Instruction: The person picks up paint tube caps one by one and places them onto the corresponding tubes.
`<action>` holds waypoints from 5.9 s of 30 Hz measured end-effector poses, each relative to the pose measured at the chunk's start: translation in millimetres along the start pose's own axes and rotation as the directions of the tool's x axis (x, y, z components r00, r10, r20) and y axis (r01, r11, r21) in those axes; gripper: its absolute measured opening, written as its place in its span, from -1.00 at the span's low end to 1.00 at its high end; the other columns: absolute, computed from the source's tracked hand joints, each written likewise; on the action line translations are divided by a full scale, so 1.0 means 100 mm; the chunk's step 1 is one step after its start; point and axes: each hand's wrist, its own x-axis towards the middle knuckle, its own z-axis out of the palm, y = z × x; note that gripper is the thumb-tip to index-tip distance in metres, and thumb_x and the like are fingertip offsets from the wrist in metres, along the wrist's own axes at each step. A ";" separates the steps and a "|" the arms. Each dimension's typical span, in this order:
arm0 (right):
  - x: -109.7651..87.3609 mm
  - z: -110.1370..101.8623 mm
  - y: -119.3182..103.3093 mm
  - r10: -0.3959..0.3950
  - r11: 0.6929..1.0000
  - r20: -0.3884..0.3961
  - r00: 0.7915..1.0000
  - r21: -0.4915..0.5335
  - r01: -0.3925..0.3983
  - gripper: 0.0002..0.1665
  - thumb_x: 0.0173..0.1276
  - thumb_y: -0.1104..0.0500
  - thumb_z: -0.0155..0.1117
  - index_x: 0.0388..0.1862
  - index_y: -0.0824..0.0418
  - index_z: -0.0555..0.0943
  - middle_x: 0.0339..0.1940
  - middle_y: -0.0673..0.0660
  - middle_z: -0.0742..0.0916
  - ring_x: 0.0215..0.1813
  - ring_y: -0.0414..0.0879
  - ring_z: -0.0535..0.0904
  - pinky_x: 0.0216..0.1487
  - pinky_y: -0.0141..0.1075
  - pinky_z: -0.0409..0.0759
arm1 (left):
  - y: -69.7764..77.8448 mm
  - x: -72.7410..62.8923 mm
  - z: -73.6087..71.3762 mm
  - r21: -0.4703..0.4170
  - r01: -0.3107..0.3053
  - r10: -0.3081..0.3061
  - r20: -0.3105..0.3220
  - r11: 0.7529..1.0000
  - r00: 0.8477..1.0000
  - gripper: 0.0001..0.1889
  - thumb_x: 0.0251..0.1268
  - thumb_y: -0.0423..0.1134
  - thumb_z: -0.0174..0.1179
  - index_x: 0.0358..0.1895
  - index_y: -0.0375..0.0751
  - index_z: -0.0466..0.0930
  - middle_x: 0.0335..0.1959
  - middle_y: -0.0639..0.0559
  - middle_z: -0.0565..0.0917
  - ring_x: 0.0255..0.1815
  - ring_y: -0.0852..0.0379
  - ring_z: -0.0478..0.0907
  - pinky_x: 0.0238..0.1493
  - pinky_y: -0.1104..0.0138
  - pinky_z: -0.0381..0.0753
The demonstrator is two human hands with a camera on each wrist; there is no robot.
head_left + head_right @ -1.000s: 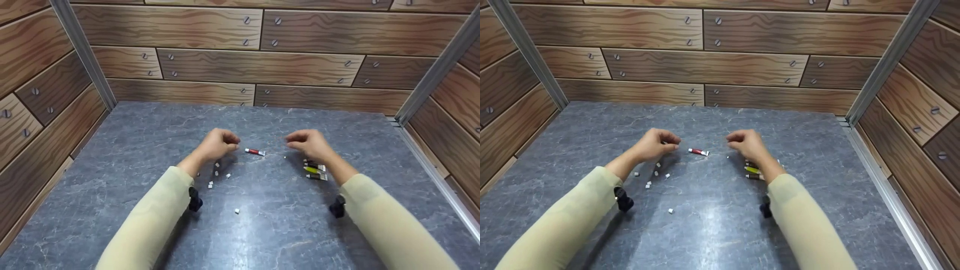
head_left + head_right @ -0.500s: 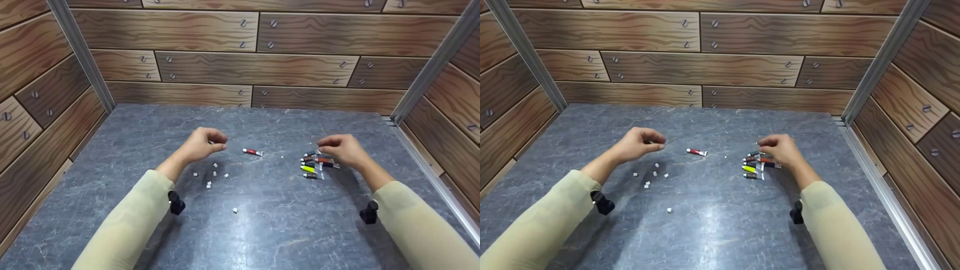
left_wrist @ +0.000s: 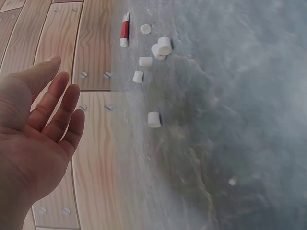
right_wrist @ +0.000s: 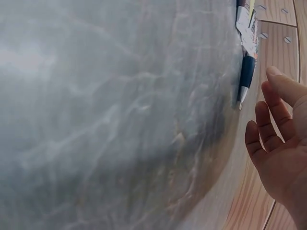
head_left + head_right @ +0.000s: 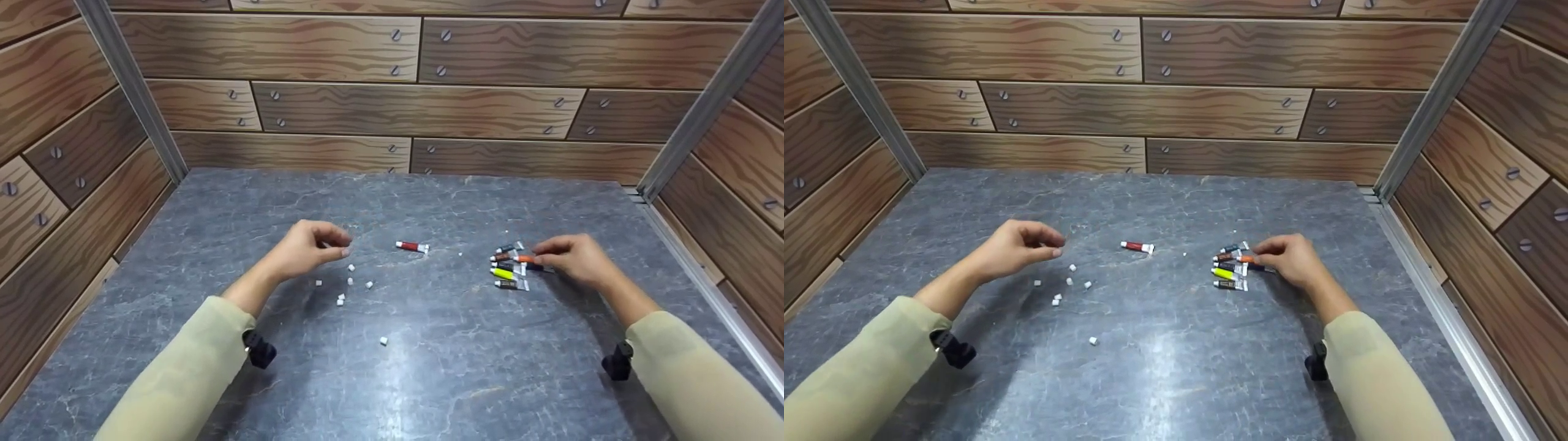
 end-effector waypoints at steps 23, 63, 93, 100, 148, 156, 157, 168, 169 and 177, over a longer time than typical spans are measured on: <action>-0.06 0.08 0.07 -0.048 0.998 0.005 0.999 -0.026 0.048 -0.67 0.34 0.16 0.59 0.01 0.31 0.82 0.02 0.29 0.82 0.08 0.05 0.66 -0.03 -0.46 0.53 | 0.08 -0.50 0.24 -0.024 -0.092 0.095 0.123 0.995 0.988 -0.81 0.35 -0.33 0.44 -0.04 -0.31 0.81 -0.12 -0.15 0.82 -0.17 0.15 0.66 -0.11 0.26 0.61; -0.19 0.09 -0.04 -0.113 0.991 -0.015 0.993 0.065 0.114 -0.72 0.41 0.31 0.47 0.05 0.41 0.78 -0.01 0.32 0.81 -0.22 -0.33 0.57 -0.23 -0.50 0.54 | 0.11 -0.59 0.65 -0.062 -0.053 0.070 0.313 0.997 0.947 -0.77 0.33 -0.32 0.48 -0.01 -0.32 0.79 -0.10 -0.11 0.82 -0.07 0.10 0.73 0.09 0.16 0.70; -0.28 0.33 -0.47 -0.214 0.968 -0.004 0.977 0.134 0.212 -0.80 0.35 0.37 0.49 -0.05 0.34 0.82 -0.06 0.26 0.81 -0.19 -0.27 0.62 -0.18 -0.47 0.59 | 0.12 -0.61 0.89 -0.034 -0.089 0.095 0.350 0.995 0.932 -0.83 0.27 -0.36 0.51 -0.11 -0.28 0.81 -0.22 -0.01 0.82 -0.24 0.31 0.64 -0.07 0.37 0.66; -0.27 0.39 -0.53 -0.265 0.950 -0.001 0.964 0.171 0.261 -0.80 0.33 0.38 0.51 -0.07 0.33 0.82 0.05 0.33 0.80 -0.12 -0.29 0.67 -0.14 -0.47 0.63 | 0.12 -0.60 0.92 0.017 -0.110 0.098 0.343 0.994 0.934 -0.85 0.27 -0.33 0.51 -0.13 -0.22 0.83 -0.24 0.05 0.81 -0.27 0.35 0.61 -0.10 0.38 0.65; -0.30 0.68 -0.85 -0.301 0.920 0.048 0.952 0.277 0.277 -0.79 0.38 0.38 0.47 -0.02 0.34 0.80 -0.17 0.19 0.81 -0.21 -0.24 0.66 -0.21 -0.47 0.62 | 0.24 -0.60 0.89 -0.047 -0.067 0.076 0.229 0.997 0.970 -0.91 0.44 -0.40 0.33 -0.12 -0.34 0.77 -0.28 -0.01 0.79 -0.26 0.25 0.63 -0.09 0.27 0.68; -0.38 0.73 -0.94 -0.295 0.910 0.056 0.954 0.319 0.263 -0.78 0.43 0.34 0.44 0.02 0.34 0.79 -0.20 0.16 0.80 -0.32 -0.22 0.66 -0.34 -0.44 0.62 | 0.35 -0.52 0.88 -0.127 -0.055 0.068 0.097 0.990 0.993 -0.85 0.46 -0.31 0.37 -0.07 -0.33 0.79 -0.25 0.06 0.79 -0.27 0.24 0.61 -0.18 0.34 0.62; -0.38 0.74 -0.95 -0.299 0.908 0.049 0.953 0.321 0.269 -0.79 0.43 0.34 0.44 0.02 0.35 0.79 -0.20 0.16 0.79 -0.32 -0.22 0.66 -0.35 -0.44 0.61 | 0.36 -0.51 0.89 -0.137 -0.057 0.069 0.085 0.989 0.994 -0.85 0.46 -0.31 0.37 -0.06 -0.33 0.79 -0.24 0.06 0.80 -0.26 0.24 0.62 -0.17 0.35 0.61; -0.40 0.90 -1.05 -0.295 0.866 0.015 0.955 0.426 0.261 -0.80 0.42 0.36 0.46 -0.03 0.42 0.73 -0.24 0.23 0.77 -0.33 -0.22 0.66 -0.31 -0.39 0.64 | 0.40 -0.45 0.95 -0.233 -0.055 0.050 -0.028 0.971 0.998 -0.87 0.44 -0.30 0.39 -0.08 -0.26 0.80 -0.28 0.10 0.76 -0.29 0.21 0.61 -0.23 0.39 0.58; -0.40 0.92 -1.06 -0.303 0.858 0.011 0.953 0.438 0.268 -0.81 0.42 0.37 0.45 -0.03 0.43 0.73 -0.24 0.22 0.78 -0.33 -0.22 0.67 -0.29 -0.39 0.66 | 0.40 -0.44 0.96 -0.241 -0.053 0.046 -0.034 0.969 0.998 -0.87 0.44 -0.30 0.39 -0.07 -0.26 0.80 -0.27 0.09 0.77 -0.29 0.21 0.61 -0.23 0.39 0.58; -0.37 1.02 -1.12 -0.340 0.813 -0.036 0.940 0.491 0.313 -0.81 0.43 0.41 0.41 -0.02 0.46 0.74 -0.25 0.21 0.80 -0.28 -0.21 0.71 -0.24 -0.41 0.66 | 0.40 -0.39 1.04 -0.291 -0.046 0.020 -0.089 0.956 0.996 -0.88 0.42 -0.30 0.40 -0.11 -0.27 0.80 -0.25 0.04 0.79 -0.32 0.22 0.60 -0.27 0.40 0.57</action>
